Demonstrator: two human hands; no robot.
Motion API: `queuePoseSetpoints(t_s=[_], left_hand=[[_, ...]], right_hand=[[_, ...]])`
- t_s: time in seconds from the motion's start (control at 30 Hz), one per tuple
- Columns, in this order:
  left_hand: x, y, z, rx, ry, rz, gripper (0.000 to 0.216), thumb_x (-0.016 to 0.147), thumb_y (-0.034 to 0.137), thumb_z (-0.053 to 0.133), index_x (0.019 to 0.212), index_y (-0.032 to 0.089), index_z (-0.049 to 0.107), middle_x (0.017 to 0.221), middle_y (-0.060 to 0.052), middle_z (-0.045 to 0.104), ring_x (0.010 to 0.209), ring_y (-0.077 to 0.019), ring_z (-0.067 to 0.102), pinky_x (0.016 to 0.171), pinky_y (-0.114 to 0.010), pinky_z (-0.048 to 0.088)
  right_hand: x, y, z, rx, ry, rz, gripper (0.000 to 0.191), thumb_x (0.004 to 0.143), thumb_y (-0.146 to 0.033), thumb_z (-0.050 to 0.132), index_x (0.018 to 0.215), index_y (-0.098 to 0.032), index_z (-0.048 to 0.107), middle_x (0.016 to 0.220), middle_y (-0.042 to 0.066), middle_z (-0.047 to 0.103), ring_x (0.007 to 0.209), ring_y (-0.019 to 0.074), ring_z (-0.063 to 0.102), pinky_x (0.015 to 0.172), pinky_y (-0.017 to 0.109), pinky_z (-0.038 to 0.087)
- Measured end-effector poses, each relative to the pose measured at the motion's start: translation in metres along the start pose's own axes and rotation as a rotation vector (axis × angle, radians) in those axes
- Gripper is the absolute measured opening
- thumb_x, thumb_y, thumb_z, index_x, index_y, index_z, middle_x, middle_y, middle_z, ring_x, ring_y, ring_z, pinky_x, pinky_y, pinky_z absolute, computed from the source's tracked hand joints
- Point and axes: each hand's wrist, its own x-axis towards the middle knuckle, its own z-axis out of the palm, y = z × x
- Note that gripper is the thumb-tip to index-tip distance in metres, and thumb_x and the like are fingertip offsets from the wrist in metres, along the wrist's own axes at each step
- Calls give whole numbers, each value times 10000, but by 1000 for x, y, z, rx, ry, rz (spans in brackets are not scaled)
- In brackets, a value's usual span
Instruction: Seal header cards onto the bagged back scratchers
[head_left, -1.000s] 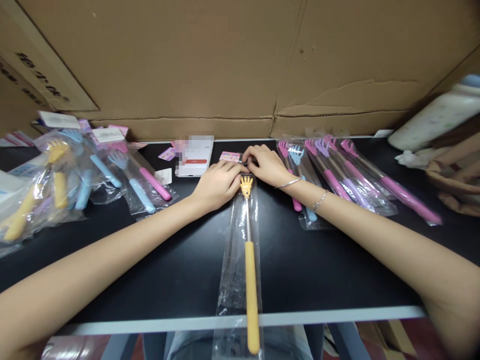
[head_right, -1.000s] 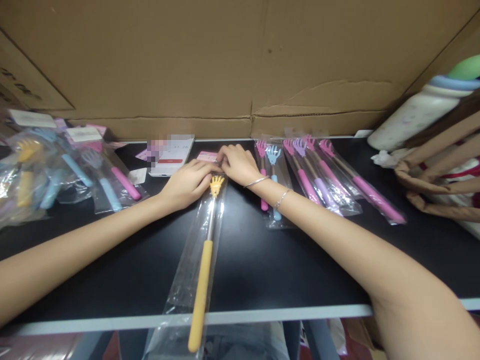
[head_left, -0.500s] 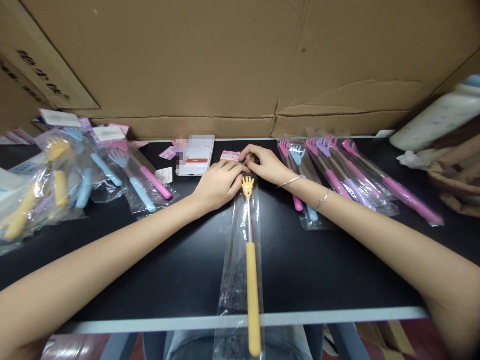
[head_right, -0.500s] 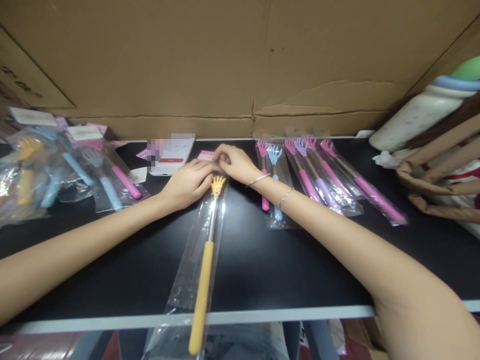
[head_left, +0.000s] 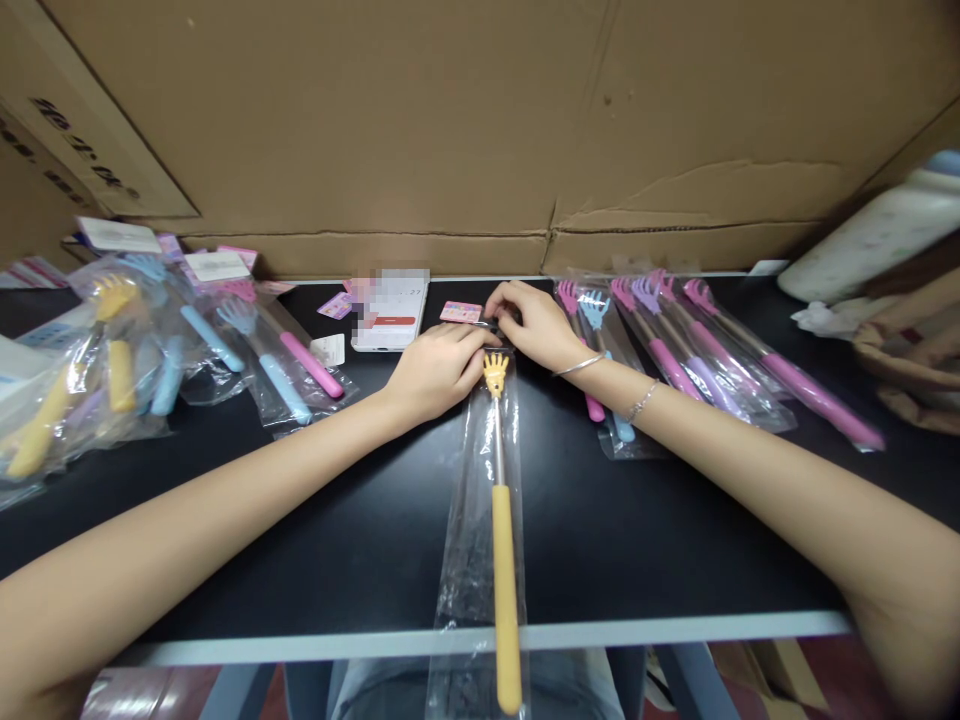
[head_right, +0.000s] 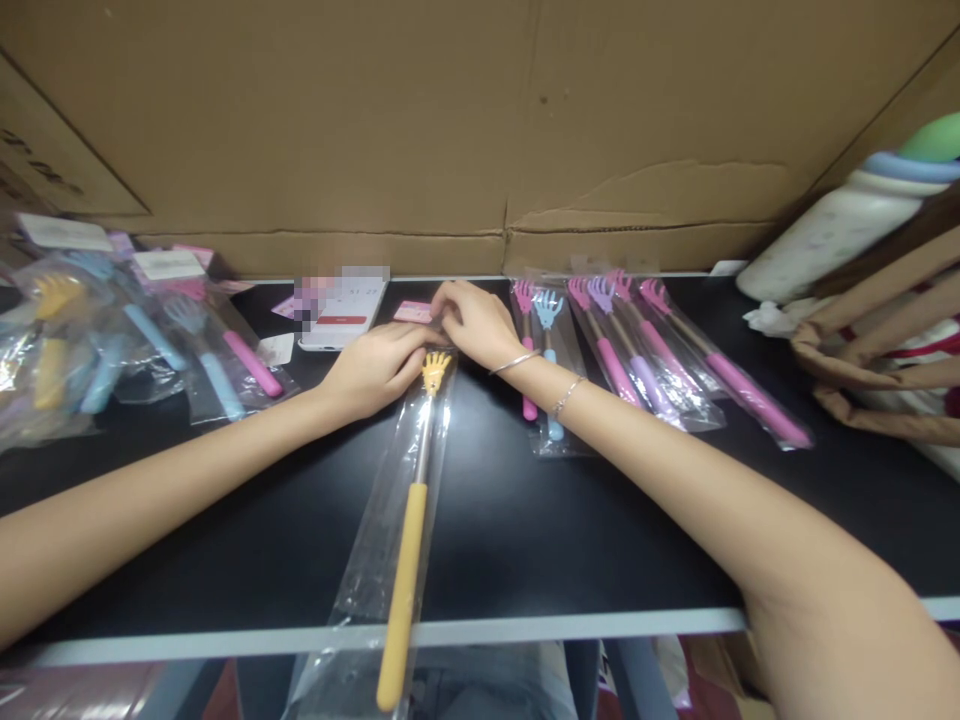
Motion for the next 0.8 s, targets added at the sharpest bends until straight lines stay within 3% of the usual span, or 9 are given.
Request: queuePoseSetpoints(t_s=[0.2, 0.6, 0.8], left_hand=[[0, 0, 0, 11, 1, 13, 355, 972, 191, 359, 1153, 149, 662, 1189, -93, 722, 1130, -263, 655, 1025, -430, 498], [1, 1, 0, 41, -16, 1, 379, 972, 192, 341, 1163, 131, 663, 1195, -102, 715, 1149, -293, 631, 1027, -463, 493], [1, 0, 0, 41, -19, 0, 374, 970, 191, 350, 1169, 132, 660, 1214, -103, 711, 1164, -292, 626, 1032, -461, 489]], right_hand=[[1, 0, 1, 12, -23, -29, 239, 845, -134, 407, 913, -156, 635, 983, 65, 652, 892, 149, 564, 832, 274, 412], [-7, -21, -5, -417, -103, 31, 298, 892, -150, 384, 1033, -155, 647, 1063, 88, 695, 973, 217, 582, 776, 310, 298], [-6, -17, -4, -353, -109, 26, 278, 899, -168, 395, 1016, -164, 647, 1034, 77, 704, 944, 204, 574, 771, 300, 304]])
